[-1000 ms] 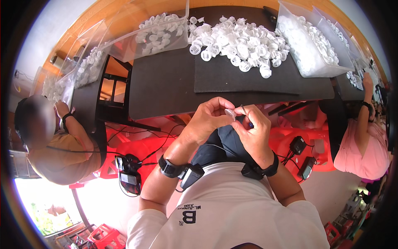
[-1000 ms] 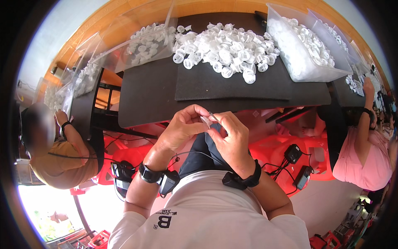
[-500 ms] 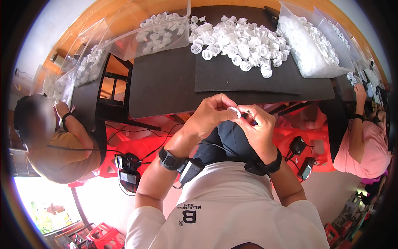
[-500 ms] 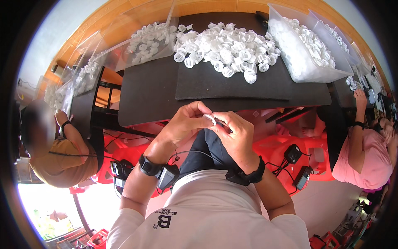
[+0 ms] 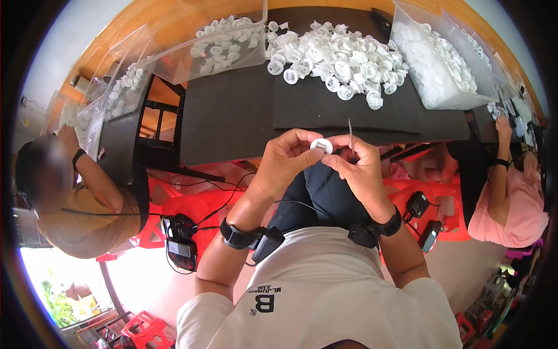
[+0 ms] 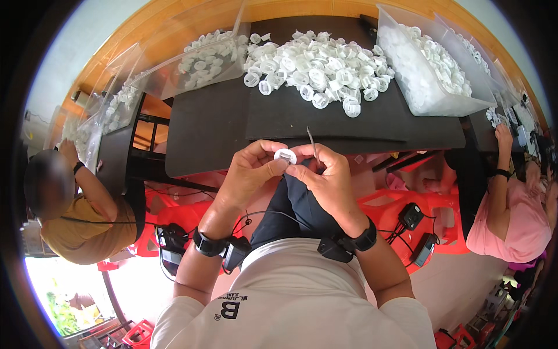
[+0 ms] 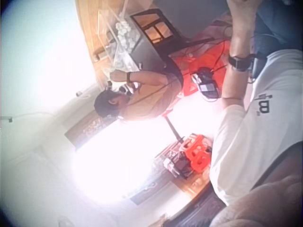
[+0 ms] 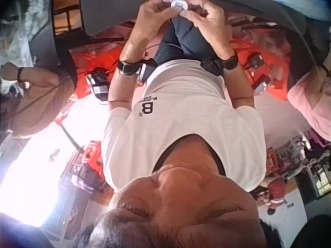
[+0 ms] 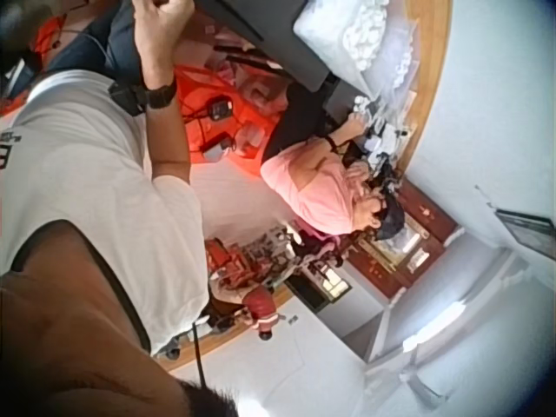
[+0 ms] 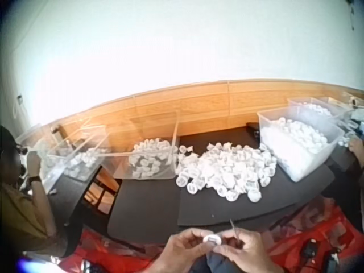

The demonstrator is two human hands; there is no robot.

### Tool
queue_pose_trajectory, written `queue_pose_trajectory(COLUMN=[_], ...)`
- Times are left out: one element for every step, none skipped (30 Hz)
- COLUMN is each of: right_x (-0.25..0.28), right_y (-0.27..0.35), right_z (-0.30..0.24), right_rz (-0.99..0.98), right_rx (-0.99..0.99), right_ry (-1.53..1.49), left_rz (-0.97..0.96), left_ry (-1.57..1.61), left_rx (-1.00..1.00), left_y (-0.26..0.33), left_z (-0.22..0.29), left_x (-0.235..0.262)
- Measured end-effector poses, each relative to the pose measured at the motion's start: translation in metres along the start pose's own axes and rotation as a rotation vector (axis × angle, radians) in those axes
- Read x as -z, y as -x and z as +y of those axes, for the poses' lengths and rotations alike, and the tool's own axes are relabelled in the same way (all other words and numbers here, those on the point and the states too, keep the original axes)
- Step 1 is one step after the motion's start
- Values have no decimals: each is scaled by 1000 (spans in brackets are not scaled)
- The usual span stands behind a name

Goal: Assembling small white plastic components by hand at a workstation.

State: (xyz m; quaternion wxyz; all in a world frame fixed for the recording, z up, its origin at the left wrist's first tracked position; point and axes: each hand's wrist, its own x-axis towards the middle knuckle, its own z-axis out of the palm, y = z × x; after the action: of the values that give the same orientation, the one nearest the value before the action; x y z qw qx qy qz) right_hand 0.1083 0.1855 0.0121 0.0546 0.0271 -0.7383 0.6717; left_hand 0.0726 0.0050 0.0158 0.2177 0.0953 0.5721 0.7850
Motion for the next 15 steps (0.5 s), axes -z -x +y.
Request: queue_pose_trajectory(right_x=[1, 1, 1, 1, 1, 2, 4, 5, 6, 7, 8, 9, 9, 10, 9], right_y=[0, -1, -2, -3, -4, -5, -6, -7, -7, -8, -8, -9, -9, -10, -10], right_z=[-2, -4, -7, -10, -11, -10, -8, -6, -4, -3, -2, -3, -4, -6, -9], right_rz=[-17, -34, -35, -45, -55, -53, -58, -64, -64, -71, -79, -78, -96, -113, -112], right_rx=[-15, -31, -32, -43, -54, -53, -64, -74, -72, -92, -113, -111, -119, -127, -125], right_ry=[-16, -31, -30, -52, -74, -73, -113, -154, -154, -192, -231, -230, -195, -160, -158], left_rz=[2, 6, 9, 7, 1, -6, -7, -29, -51, -52, -75, -98, -100, -97, -94], left_ry=[1, -15, -30, -29, -28, -28, -28, 8, 44, 44, 37, 31, 30, 34, 37], left_rx=[1, 3, 6, 6, 2, -3, -5, -47, -89, -90, -93, -96, -98, -105, -113], left_y=[0, 0, 1, 0, 0, 0, -1, -1, -1, -2, -2, -2, -3, -5, -7], left_z=[0, 0, 0, 1, 2, 3, 1, -2, -4, -5, -6, -7, -7, -7, -8], left_x=[1, 2, 3, 2, 1, 0, 0, 0, 0, 1, 1, 2, 3, 5, 8])
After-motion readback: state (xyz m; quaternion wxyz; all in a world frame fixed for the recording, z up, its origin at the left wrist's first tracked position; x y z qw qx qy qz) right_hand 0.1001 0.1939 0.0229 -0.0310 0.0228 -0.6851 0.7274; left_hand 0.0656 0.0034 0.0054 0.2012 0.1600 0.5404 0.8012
